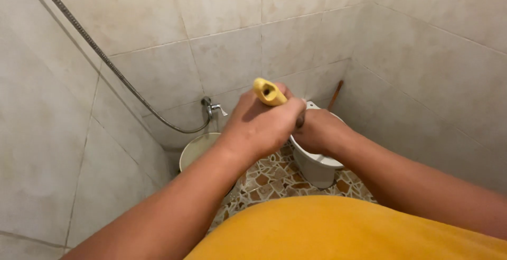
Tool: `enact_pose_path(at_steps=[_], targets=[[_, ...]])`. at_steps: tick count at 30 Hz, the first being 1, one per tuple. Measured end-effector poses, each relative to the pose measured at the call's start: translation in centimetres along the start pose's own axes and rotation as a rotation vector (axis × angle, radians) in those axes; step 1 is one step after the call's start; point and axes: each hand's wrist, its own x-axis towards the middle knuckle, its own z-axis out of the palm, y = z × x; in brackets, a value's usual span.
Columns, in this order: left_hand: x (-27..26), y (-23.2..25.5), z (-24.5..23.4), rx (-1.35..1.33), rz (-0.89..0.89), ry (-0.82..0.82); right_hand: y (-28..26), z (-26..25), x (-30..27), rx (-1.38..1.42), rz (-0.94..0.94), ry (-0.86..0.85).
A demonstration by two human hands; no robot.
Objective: Cleaning the inside of a toilet bowl using a long-handled brush and rinsing it with water.
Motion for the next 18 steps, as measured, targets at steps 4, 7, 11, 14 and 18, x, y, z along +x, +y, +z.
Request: enact_pose_path(at_steps=[4, 7, 11, 14, 18], targets=[[-1.5, 1.9, -1.8, -0.027, 0.022, -0.036, -2.2, -2.3, -3.0, -0.001, 0.101, 0.033], [-0.4, 0.7, -0.6, -0.005, 0.018, -0.023, -0.9, -0.9, -1.5, -0.019, 0.087, 0.047], [0.2, -1.0, 1.6, -0.038, 0.086, -0.052, -1.1, -1.2, -2.0, -0.028, 0.019, -0.041], [-0.9, -0.5, 1.4, -0.064, 0.194, -0.075, -1.2, -1.9, -3.5, 0.005, 0.0, -0.043], [1.0, -4.7, 4.9, -0.131, 0.233, -0.073, 1.4, 1.5, -0.8, 0.036, 0.02, -0.116]])
